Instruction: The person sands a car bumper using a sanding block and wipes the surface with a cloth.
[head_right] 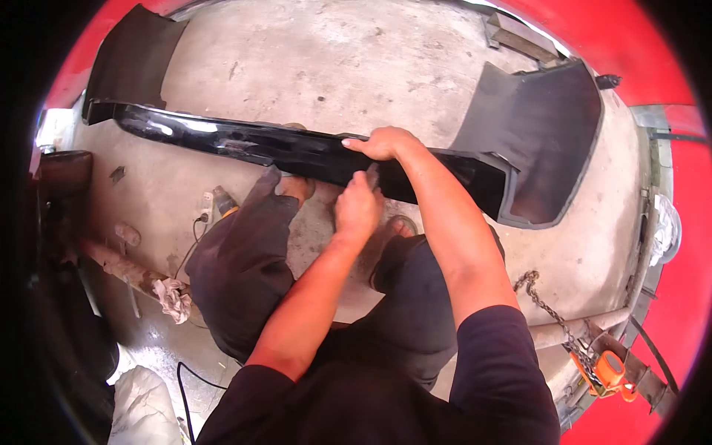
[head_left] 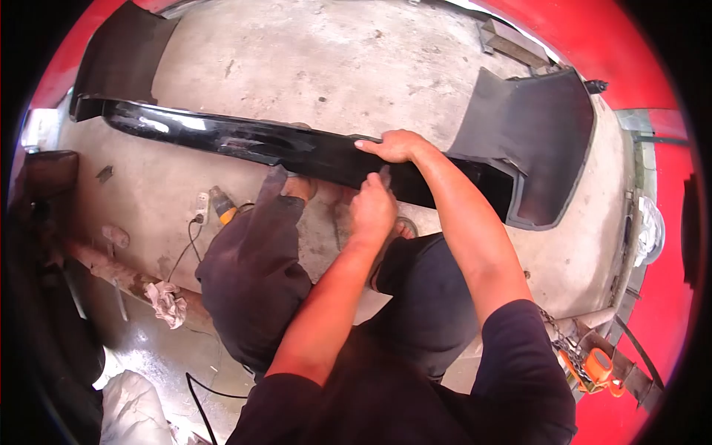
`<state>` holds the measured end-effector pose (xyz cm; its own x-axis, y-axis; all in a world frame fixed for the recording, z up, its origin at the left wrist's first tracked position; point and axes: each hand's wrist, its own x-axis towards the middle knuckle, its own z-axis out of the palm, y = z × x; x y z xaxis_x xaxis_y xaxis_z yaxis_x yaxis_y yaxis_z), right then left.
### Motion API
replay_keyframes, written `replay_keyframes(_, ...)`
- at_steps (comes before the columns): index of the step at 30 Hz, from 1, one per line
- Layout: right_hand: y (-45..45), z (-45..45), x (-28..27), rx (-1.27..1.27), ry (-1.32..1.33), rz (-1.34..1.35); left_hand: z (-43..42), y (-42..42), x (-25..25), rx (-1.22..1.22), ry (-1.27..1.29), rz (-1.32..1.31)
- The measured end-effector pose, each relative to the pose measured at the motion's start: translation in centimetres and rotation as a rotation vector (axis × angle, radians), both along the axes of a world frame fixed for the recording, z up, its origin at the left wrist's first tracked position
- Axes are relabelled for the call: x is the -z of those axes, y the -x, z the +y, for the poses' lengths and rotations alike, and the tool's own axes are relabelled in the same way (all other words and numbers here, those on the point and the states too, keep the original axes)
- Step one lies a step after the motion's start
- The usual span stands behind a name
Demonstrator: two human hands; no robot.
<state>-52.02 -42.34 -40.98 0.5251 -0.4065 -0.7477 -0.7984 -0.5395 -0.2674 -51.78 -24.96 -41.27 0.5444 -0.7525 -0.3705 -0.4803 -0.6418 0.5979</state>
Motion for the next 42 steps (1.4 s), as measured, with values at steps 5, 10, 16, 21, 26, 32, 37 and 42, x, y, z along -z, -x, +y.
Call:
replay_keyframes(5,-0.5,0.6,0.3,0.053,-0.131,0.022,-0.4,1.4,2.1,0.184,-0.029,-0.243)
replay_keyframes(10,-0.7,0.7,0.9,0.102,-0.063,0.042,1.1,0.7,2.8,0.253,0.137,-0.329)
replay_keyframes(16,-0.8,-0.1,3.3,0.04,-0.026,0.054,-4.1,1.0,2.0,0.189,-0.069,-0.209)
replay_keyframes(21,1.5,0.0,2.1,0.198,0.219,-0.266,-2.4,-1.2,0.2,0.11,0.039,-0.115)
replay_keyframes(26,4.6,2.5,-3.3,0.658,0.027,-0.794,1.6,-4.4,-1.0,-0.073,-0.051,0.126)
replay_keyframes(32,8.1,10.3,-5.8,1.213,-0.297,-0.811,1.7,-3.5,-4.3,-0.003,0.287,0.179)
replay_keyframes(37,8.4,15.4,-9.1,1.172,-1.18,-1.219,2.7,0.2,-9.6,0.073,0.49,0.148)
replay_keyframes(42,11.5,14.7,-5.4,1.284,-1.128,-1.243,5.5,-1.6,-13.3,0.578,0.308,0.152)
